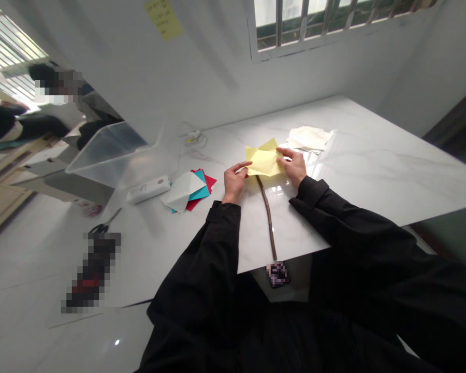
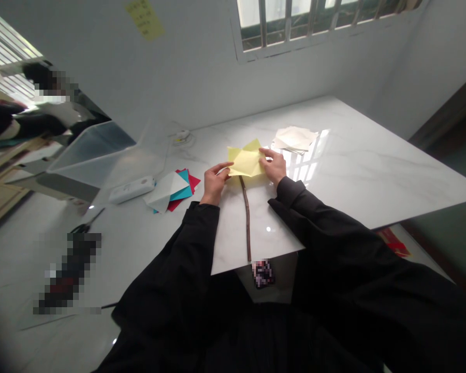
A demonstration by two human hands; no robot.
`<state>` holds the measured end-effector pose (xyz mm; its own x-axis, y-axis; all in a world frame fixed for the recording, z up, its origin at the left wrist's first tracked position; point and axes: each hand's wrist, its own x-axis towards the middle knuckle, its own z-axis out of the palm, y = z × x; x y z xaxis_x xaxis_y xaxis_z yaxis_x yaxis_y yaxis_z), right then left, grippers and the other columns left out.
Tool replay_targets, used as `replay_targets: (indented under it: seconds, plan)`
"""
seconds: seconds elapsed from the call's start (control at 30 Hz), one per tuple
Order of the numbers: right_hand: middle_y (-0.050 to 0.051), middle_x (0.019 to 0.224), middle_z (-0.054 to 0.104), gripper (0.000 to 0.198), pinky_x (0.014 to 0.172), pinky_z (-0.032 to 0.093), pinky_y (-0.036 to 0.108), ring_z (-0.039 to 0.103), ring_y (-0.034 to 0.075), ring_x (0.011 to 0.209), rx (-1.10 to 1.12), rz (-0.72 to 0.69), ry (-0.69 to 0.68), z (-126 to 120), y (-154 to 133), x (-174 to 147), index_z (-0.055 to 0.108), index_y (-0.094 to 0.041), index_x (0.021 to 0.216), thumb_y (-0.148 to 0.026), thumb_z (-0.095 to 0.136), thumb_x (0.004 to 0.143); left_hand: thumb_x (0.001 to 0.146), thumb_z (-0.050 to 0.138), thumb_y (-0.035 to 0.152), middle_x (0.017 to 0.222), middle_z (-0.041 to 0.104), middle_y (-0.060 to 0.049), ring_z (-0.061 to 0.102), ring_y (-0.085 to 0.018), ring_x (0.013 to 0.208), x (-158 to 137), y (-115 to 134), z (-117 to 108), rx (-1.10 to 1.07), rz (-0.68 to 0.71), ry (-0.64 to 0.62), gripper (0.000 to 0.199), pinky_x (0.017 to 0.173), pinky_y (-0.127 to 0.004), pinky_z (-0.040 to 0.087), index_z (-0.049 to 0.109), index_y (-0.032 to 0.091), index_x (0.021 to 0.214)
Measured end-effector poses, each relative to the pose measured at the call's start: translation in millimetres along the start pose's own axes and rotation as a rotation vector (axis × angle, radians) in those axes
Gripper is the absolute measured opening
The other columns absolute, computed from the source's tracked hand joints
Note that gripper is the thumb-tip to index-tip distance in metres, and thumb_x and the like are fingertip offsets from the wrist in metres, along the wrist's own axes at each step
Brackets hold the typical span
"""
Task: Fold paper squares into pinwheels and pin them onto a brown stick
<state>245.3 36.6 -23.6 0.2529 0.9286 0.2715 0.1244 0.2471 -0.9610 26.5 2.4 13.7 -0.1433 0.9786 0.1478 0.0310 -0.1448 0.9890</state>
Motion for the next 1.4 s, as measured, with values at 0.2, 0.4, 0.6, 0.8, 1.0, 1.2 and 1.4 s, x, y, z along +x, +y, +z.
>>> replay_targets:
  seconds: [0.2, 0.4, 0.6, 0.8, 1.0, 1.2, 1.4]
  plan:
    - [0.013, 0.12, 0.079, 0.058, 0.099, 0.062, 0.048, 0.076, 0.028, 0.103, 0.158, 0.024, -0.097, 3, -7, -2, 0.076, -0.015, 0.129, -0.037, 0.077, 0.075, 0.073, 0.075, 0.013, 0.109, 0.077, -0.01, 0.071, -0.015, 0.085, 3, -4, -3, -0.154, -0.068, 0.024, 0.034, 0.081, -0.028, 0.059, 0.079, 0.016, 0.106]
    - [0.009, 0.105, 0.079, 0.06, 0.089, 0.062, 0.043, 0.074, 0.025, 0.096, 0.214, 0.061, -0.187, 3, -21, -10, 0.077, -0.02, 0.124, -0.046, 0.085, 0.07, 0.079, 0.073, 0.014, 0.116, 0.079, -0.01, 0.072, -0.016, 0.091, 13, -16, -6, -0.111, -0.061, 0.069, 0.037, 0.091, -0.033, 0.061, 0.078, 0.016, 0.115]
    - [0.007, 0.102, 0.08, 0.051, 0.074, 0.062, 0.035, 0.073, 0.023, 0.094, 0.269, 0.137, -0.342, 5, -41, -23, 0.079, -0.02, 0.11, -0.051, 0.09, 0.071, 0.086, 0.065, 0.014, 0.116, 0.08, -0.011, 0.074, -0.02, 0.11, 16, -16, -9, -0.078, -0.008, 0.254, 0.027, 0.107, -0.038, 0.057, 0.08, 0.015, 0.108]
    - [0.006, 0.093, 0.08, 0.05, 0.067, 0.059, 0.031, 0.072, 0.021, 0.086, 0.244, 0.164, -0.299, 6, -38, -23, 0.079, -0.019, 0.106, -0.049, 0.091, 0.068, 0.088, 0.068, 0.016, 0.115, 0.081, -0.011, 0.074, -0.021, 0.11, 11, -8, -10, -0.005, 0.046, 0.26, 0.023, 0.11, -0.038, 0.055, 0.081, 0.014, 0.108]
    - [0.005, 0.089, 0.078, 0.052, 0.066, 0.055, 0.03, 0.069, 0.019, 0.081, 0.24, 0.161, -0.264, 5, -34, -20, 0.079, -0.019, 0.111, -0.047, 0.09, 0.069, 0.09, 0.071, 0.019, 0.115, 0.081, -0.013, 0.075, -0.022, 0.109, 9, -8, -9, 0.002, 0.089, 0.262, 0.022, 0.11, -0.04, 0.056, 0.081, 0.013, 0.108]
    - [0.002, 0.082, 0.074, 0.059, 0.062, 0.049, 0.027, 0.062, 0.014, 0.071, 0.31, 0.192, -0.291, 5, -35, -20, 0.079, -0.02, 0.116, -0.048, 0.093, 0.066, 0.089, 0.075, 0.024, 0.111, 0.082, -0.012, 0.076, -0.022, 0.107, 11, -6, -10, -0.027, 0.082, 0.321, 0.018, 0.108, -0.038, 0.056, 0.081, 0.013, 0.102]
    - [-0.002, 0.073, 0.069, 0.056, 0.061, 0.046, 0.027, 0.053, 0.012, 0.064, 0.313, 0.19, -0.308, 4, -36, -21, 0.08, -0.02, 0.114, -0.046, 0.093, 0.066, 0.09, 0.076, 0.026, 0.107, 0.082, -0.013, 0.077, -0.022, 0.102, 10, -2, -10, -0.058, 0.073, 0.36, 0.018, 0.102, -0.036, 0.058, 0.08, 0.012, 0.099]
